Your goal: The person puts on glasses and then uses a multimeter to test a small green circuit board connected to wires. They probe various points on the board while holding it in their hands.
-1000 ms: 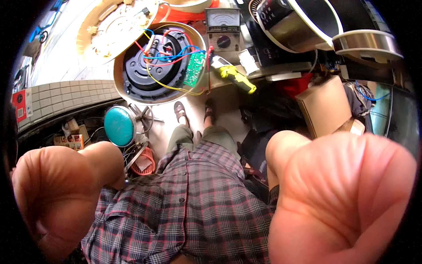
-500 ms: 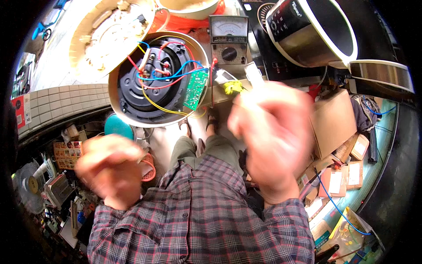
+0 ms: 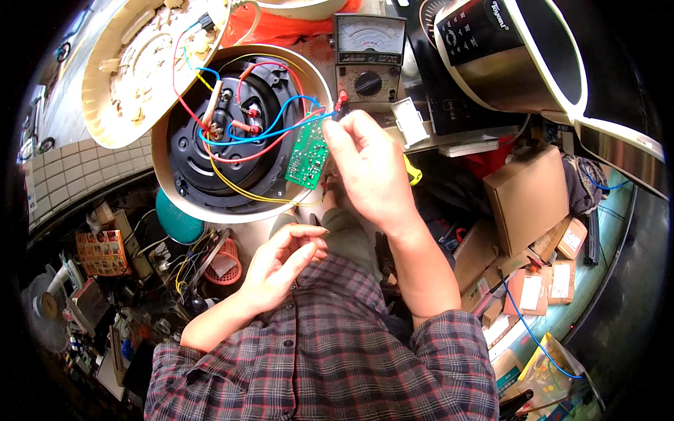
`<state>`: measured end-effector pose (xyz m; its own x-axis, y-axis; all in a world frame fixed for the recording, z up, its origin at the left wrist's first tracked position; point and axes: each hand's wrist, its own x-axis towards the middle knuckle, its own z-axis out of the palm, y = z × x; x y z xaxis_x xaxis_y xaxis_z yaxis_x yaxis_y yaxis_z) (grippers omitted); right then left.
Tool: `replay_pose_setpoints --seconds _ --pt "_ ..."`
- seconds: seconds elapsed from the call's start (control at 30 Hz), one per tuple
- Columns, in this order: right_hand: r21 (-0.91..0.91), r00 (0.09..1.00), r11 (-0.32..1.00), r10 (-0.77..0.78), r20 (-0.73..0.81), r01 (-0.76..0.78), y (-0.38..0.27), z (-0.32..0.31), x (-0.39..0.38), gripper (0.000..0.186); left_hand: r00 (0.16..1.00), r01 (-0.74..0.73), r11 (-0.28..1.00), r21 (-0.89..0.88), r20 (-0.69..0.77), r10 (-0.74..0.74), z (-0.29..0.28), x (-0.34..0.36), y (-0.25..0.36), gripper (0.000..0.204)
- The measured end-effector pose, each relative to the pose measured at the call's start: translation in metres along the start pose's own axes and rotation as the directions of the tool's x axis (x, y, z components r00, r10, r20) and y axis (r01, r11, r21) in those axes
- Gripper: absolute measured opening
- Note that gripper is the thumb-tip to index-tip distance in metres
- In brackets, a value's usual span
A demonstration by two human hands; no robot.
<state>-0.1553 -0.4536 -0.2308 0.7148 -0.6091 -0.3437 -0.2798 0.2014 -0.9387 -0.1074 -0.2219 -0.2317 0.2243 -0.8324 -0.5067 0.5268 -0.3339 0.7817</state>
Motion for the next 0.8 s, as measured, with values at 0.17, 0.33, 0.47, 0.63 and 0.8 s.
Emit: replay_pose_setpoints --seconds 0.17,0.33,0.47,0.63,0.8 --pt "0.212 0.992 0.973 0.065 0.106 -0.087 -0.011 -0.018 0.005 0.027 0.986 -0.145 0.989 0.003 -0.08 0.145 0.006 0.001 0.027 0.05" --pt "0.249 0.985 0.957 0.123 0.123 -0.151 -0.02 -0.006 -0.009 0.029 0.948 -0.239 0.967 -0.083 -0.233 0.215 0.01 0.012 0.039 0.075" --pt "0.3 0.989 0.945 0.106 0.099 -0.131 -0.015 0.001 -0.011 0.027 0.909 -0.245 0.966 -0.081 -0.366 0.2 0.012 0.024 0.041 0.066" --pt "0.307 0.98 0.935 0.139 0.142 -0.177 -0.012 0.001 -0.009 0.026 0.883 -0.34 0.921 -0.19 -0.401 0.243 0.01 0.03 0.039 0.06" --pt "0.218 0.995 0.975 0.027 0.096 -0.047 -0.01 0.006 -0.007 0.026 0.891 -0.328 0.918 -0.224 -0.397 0.222 0.01 0.03 0.039 0.06"
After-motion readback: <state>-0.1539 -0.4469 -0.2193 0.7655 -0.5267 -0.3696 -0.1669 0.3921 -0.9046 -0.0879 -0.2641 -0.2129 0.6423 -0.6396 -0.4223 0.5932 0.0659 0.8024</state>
